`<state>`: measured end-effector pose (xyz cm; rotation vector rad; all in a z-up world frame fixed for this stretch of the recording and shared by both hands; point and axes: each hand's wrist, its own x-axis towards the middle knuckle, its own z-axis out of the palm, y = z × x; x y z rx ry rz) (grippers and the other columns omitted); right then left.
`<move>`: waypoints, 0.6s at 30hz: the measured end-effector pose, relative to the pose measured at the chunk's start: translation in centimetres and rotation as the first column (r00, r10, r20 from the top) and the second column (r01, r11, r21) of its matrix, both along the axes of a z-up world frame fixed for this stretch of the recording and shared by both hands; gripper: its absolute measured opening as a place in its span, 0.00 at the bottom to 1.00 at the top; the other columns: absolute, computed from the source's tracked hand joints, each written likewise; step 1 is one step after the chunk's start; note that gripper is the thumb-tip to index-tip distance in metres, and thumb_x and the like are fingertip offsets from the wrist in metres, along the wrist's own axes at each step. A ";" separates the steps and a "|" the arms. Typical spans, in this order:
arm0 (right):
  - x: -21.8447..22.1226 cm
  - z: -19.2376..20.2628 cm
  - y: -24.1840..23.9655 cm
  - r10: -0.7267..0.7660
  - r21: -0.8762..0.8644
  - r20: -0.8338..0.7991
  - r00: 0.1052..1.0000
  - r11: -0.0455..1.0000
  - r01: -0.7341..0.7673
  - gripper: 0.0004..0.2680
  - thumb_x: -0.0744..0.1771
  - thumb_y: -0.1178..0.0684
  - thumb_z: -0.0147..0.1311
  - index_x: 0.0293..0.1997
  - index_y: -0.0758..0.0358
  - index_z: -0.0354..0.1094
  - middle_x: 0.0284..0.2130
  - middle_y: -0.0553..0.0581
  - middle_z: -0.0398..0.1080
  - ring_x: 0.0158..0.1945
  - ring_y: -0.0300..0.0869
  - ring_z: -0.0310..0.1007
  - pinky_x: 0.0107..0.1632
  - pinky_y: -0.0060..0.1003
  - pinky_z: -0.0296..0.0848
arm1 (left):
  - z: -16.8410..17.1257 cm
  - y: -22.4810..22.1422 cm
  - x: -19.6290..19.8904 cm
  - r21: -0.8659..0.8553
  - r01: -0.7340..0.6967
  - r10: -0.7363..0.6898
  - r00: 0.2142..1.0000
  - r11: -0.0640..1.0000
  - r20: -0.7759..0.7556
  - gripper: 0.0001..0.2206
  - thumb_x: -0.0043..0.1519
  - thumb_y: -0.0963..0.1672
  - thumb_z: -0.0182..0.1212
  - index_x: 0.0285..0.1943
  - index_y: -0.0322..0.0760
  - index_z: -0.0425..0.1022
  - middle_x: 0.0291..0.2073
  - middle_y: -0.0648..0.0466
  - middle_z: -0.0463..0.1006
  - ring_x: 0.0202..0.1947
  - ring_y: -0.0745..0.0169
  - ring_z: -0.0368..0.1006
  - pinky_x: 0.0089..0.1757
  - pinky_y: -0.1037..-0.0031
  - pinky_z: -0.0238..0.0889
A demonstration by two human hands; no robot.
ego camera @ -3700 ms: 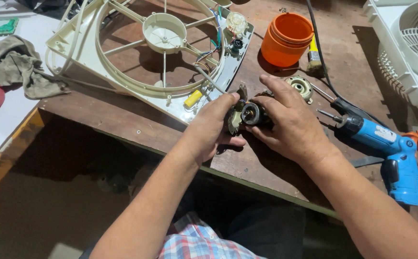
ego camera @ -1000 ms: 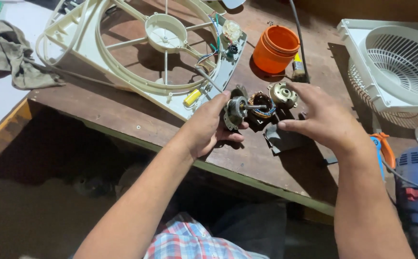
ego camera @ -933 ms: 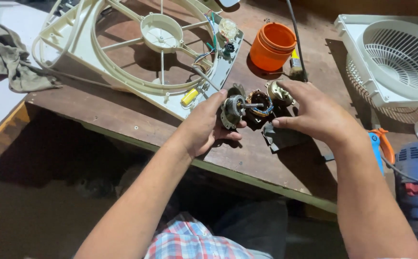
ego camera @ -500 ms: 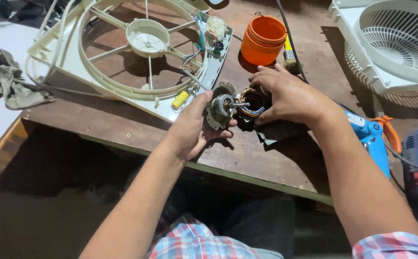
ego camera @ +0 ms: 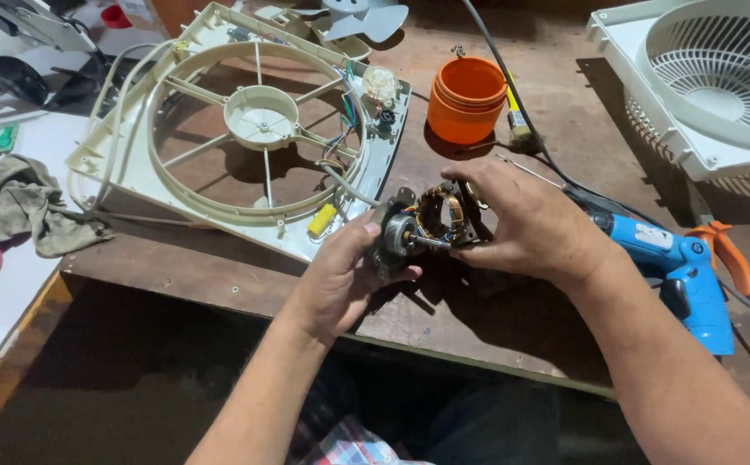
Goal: Reassembling the internal components of a fan motor, including the stator and housing, on a repair bench.
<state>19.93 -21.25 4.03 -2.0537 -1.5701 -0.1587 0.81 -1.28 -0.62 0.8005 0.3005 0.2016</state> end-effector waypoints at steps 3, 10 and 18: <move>-0.7 -0.1 0.1 0.048 0.061 0.084 0.995 0.997 -0.053 0.39 0.57 0.49 0.85 0.79 0.55 0.70 0.61 0.60 0.79 0.62 0.61 0.83 0.61 0.56 0.84 | 0.3 -0.3 -0.2 -0.023 -0.012 0.013 1.000 1.000 0.025 0.26 0.65 0.46 0.68 0.70 0.27 0.82 0.52 0.33 0.82 0.55 0.30 0.83 0.51 0.29 0.86; -0.9 -0.6 0.2 0.061 0.122 -0.055 0.997 0.991 -0.054 0.39 0.57 0.47 0.87 0.78 0.54 0.70 0.64 0.58 0.75 0.65 0.58 0.83 0.64 0.50 0.85 | 0.5 -0.5 -0.5 -0.057 -0.025 0.027 0.999 0.998 0.033 0.27 0.62 0.47 0.68 0.71 0.31 0.82 0.54 0.37 0.84 0.57 0.37 0.83 0.53 0.31 0.86; -1.4 -0.3 0.2 0.116 0.204 -0.216 0.970 0.976 -0.071 0.36 0.57 0.52 0.89 0.74 0.57 0.75 0.61 0.61 0.72 0.62 0.59 0.83 0.64 0.52 0.86 | -0.2 -0.8 0.6 -0.184 -0.017 0.033 0.996 0.983 0.083 0.25 0.67 0.49 0.67 0.72 0.33 0.83 0.56 0.39 0.85 0.58 0.38 0.83 0.57 0.28 0.83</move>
